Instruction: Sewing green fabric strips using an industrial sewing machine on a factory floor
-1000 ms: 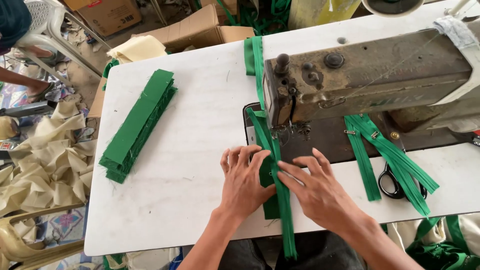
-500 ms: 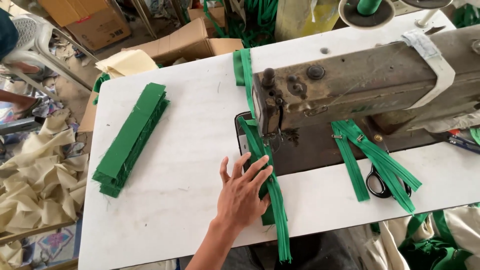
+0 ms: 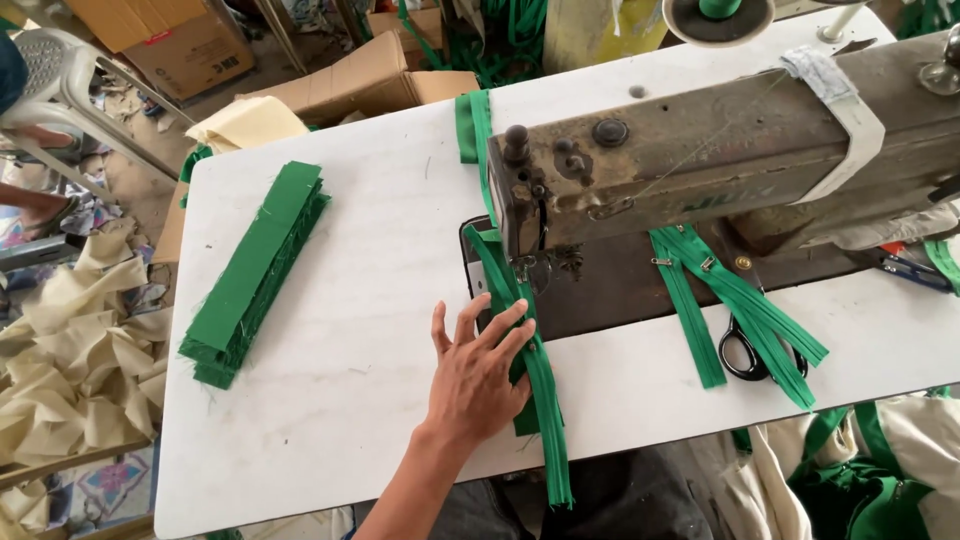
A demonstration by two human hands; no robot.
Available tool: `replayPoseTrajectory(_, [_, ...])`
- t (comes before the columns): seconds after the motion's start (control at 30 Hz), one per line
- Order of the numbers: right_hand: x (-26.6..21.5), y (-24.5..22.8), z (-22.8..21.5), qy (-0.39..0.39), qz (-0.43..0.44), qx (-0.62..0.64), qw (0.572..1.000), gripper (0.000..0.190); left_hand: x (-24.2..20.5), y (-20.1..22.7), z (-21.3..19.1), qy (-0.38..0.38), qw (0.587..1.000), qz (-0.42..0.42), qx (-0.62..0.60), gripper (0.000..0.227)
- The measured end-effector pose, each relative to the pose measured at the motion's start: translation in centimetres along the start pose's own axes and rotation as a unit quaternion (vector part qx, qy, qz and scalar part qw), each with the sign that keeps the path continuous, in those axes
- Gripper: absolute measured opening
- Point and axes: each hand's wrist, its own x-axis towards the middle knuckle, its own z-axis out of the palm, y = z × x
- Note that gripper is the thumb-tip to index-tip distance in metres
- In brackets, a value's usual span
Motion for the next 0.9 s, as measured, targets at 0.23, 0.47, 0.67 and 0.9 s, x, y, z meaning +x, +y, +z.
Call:
replayPoseTrajectory(0.23, [2.5, -15.9, 8.4, 0.010, 0.059, 0.015, 0.998, 0.047, 0.5, -0.9, 0.3, 0.034, 0.999, 0.016, -0.034, 0.049])
replayPoseTrajectory(0.47, [5.3, -30.4, 15.7, -0.180, -0.187, 0.020, 0.966, 0.036, 1.0, 0.2, -0.7, 0.072, 0.993, -0.054, -0.080, 0.029])
replayPoseTrajectory(0.67, [4.7, -30.4, 16.9, -0.148, -0.067, 0.149, 0.975, 0.026, 0.5, 1.1, 0.9, 0.050, 0.969, -0.223, -0.093, 0.029])
replayPoseTrajectory(0.9, [4.9, -30.6, 16.3, -0.136, -0.033, 0.196, 0.970, 0.030, 0.5, 1.1, 2.1, 0.089, 0.954, -0.220, -0.182, 0.013])
